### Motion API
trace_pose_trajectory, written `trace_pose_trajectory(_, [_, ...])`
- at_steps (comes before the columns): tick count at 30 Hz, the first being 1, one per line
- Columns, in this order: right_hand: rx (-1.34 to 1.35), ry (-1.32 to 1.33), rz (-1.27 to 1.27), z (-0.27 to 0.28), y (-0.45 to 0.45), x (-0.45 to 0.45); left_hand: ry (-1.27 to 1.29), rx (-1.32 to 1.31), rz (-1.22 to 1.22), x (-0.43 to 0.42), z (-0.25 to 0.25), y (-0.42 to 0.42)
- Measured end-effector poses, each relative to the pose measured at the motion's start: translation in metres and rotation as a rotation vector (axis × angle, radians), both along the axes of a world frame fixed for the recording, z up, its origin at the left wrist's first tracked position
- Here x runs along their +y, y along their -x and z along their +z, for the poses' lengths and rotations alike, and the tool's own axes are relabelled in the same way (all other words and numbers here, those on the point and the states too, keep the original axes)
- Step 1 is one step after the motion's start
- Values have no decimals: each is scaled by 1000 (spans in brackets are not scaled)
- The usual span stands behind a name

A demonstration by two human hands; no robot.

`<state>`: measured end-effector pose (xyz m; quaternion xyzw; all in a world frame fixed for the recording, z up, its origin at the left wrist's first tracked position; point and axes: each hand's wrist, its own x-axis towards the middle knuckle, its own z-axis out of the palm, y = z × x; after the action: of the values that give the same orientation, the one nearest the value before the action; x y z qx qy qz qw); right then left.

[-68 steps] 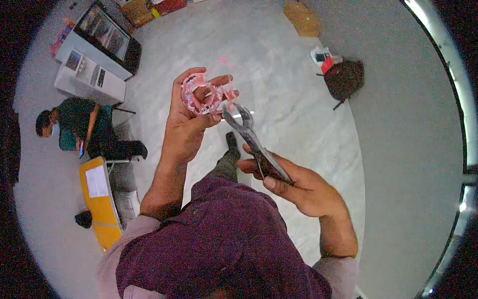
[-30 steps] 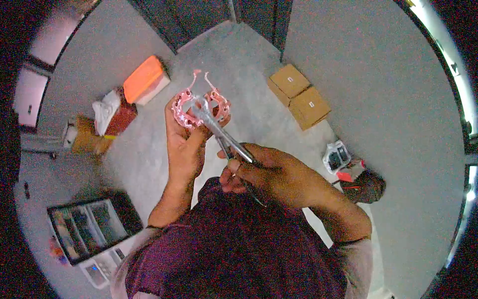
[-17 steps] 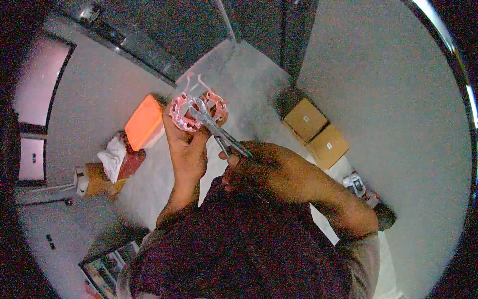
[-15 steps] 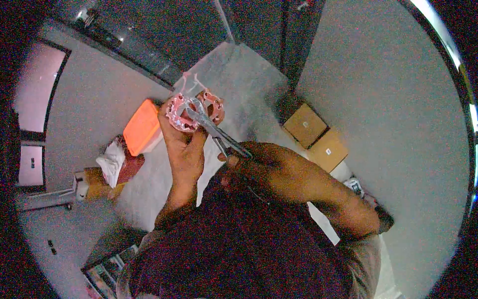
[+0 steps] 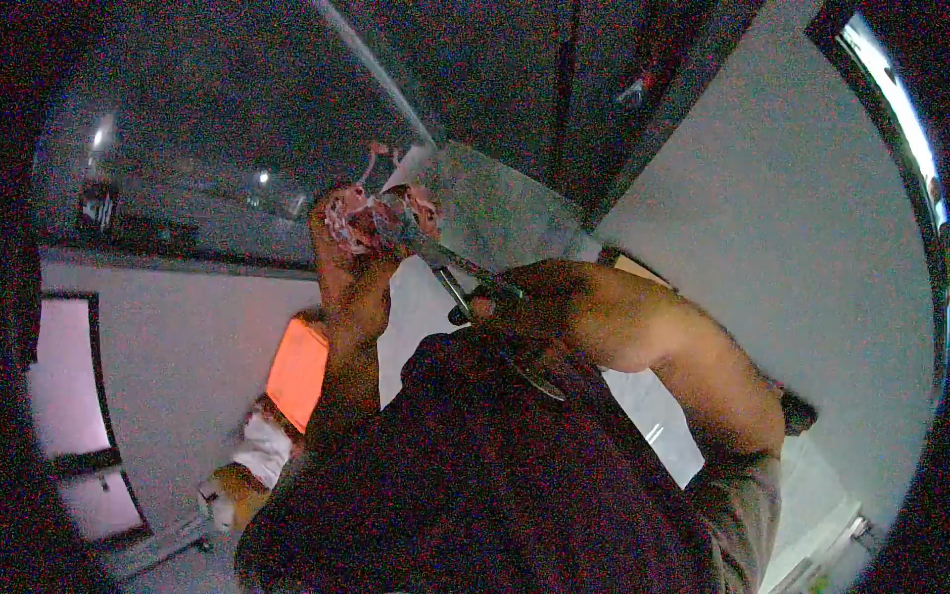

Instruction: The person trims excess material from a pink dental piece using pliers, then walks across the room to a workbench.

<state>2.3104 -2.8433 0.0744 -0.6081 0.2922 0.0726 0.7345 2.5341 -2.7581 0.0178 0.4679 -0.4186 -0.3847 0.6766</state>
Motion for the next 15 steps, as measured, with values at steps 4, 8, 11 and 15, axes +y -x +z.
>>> trace_pose_trajectory(4, [-85, -16, 42, 19, -38, -55, -11, -78, -63, -59, 1, -46])
trace_pose_trajectory(8, [19, 5, 31, 47, -37, -78, -88, 53, -2, -82, 20, -38])
trace_pose_trajectory(11, [-191, 82, 15, 26, -36, -92, -143, 145, 36, -95, 15, -37])
trace_pose_trajectory(15, [-192, -234, -29, 21, -21, -92, -118, 80, 64, -96, 12, -30])
